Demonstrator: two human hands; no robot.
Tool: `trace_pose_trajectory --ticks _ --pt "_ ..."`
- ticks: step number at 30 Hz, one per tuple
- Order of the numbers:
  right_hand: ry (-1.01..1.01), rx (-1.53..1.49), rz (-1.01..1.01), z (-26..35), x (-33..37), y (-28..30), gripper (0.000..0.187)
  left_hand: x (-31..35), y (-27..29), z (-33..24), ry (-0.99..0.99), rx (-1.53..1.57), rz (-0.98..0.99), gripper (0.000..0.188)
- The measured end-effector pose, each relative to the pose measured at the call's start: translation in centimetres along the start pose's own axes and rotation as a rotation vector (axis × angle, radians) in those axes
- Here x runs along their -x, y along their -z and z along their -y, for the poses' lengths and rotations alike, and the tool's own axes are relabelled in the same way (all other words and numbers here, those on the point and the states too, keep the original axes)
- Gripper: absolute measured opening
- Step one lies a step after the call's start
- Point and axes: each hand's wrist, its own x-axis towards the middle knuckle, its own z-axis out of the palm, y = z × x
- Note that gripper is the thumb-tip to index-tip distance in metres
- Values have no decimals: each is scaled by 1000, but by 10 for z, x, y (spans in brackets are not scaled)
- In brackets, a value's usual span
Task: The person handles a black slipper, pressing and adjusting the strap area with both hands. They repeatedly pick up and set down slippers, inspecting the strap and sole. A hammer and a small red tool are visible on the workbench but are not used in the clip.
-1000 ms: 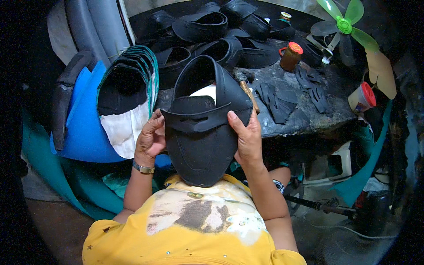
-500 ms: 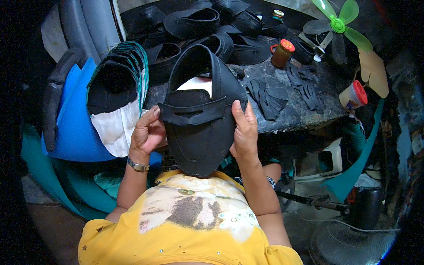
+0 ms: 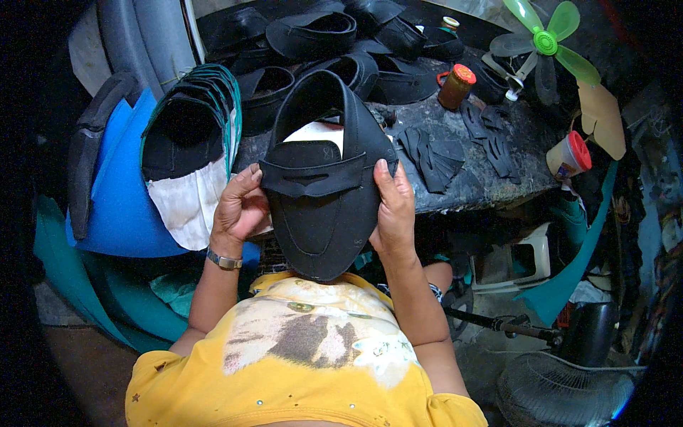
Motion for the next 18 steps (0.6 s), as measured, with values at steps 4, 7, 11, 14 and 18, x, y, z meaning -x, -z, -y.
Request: trace_pose_trajectory --ticks 4,7,11,14,18 --pt "8 16 -33 -2 -1 3 29 -2 1 0 8 -17 18 13" --pt "7 36 -23 -1 -5 7 29 -1 0 2 4 -39 -15 14" --pt "92 335 -74 1 -9 12 35 2 -2 8 3 -51 -36 15" --pt "338 894 -213 0 -4 11 41 1 -3 8 4 -80 -50 14" --pt "792 1407 -173 4 1 6 36 2 -6 6 2 -80 -56 14"
